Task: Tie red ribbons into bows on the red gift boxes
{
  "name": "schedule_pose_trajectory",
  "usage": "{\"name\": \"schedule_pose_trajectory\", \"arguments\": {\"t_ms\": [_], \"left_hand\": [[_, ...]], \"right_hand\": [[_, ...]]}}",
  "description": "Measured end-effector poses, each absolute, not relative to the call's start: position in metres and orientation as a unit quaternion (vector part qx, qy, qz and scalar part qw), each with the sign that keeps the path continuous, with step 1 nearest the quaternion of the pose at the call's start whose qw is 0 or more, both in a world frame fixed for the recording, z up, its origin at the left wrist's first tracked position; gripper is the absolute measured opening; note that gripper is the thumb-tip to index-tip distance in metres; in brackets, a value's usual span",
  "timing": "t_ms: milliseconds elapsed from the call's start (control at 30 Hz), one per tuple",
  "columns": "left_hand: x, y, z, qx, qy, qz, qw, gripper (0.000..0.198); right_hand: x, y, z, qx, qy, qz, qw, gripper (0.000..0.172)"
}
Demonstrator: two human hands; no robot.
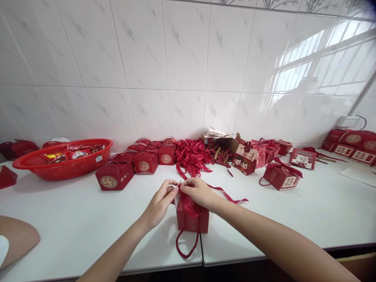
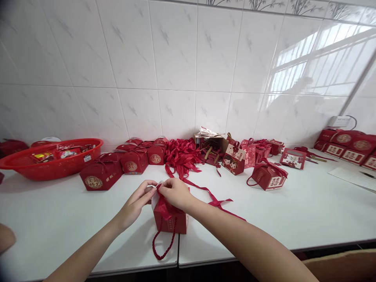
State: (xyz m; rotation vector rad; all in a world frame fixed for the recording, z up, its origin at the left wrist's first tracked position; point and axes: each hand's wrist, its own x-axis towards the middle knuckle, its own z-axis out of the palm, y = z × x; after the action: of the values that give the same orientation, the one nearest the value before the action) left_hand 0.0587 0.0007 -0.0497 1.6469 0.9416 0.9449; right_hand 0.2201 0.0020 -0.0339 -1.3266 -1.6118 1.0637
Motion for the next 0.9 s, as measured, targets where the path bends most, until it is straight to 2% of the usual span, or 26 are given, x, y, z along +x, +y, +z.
{"name": "schedule_pose_trajectory", "arguments": {"t_ms": [167, 500, 700, 900], "left_hand": [[0.061, 0.003, -0.046, 0.711, 0.381, 0.379, 0.454, 0.023], [0.072, 0.004, -0.05, 0.701, 0.391, 0.395, 0.447, 0.025], [0.076, 0.002, -0.054, 0.665, 0.384, 0.446, 0.46, 0.029], [0.072, 0.003, -0.053, 0.646, 0.416, 0.478, 0.425, 0.034]], "right_hand": [[0.22, 0.003, -0.034, -0.526, -0.633, 0.404, 0.399, 0.008], [0.232, 0.004, -0.031, -0.494, -0.635, 0.406, 0.434, 0.005], [0.236, -0.003, -0.036, -0.452, -0.68, 0.35, 0.458, 0.013], [0.239, -0.011, -0.039, -0.407, -0.75, 0.263, 0.449, 0.015]]}}
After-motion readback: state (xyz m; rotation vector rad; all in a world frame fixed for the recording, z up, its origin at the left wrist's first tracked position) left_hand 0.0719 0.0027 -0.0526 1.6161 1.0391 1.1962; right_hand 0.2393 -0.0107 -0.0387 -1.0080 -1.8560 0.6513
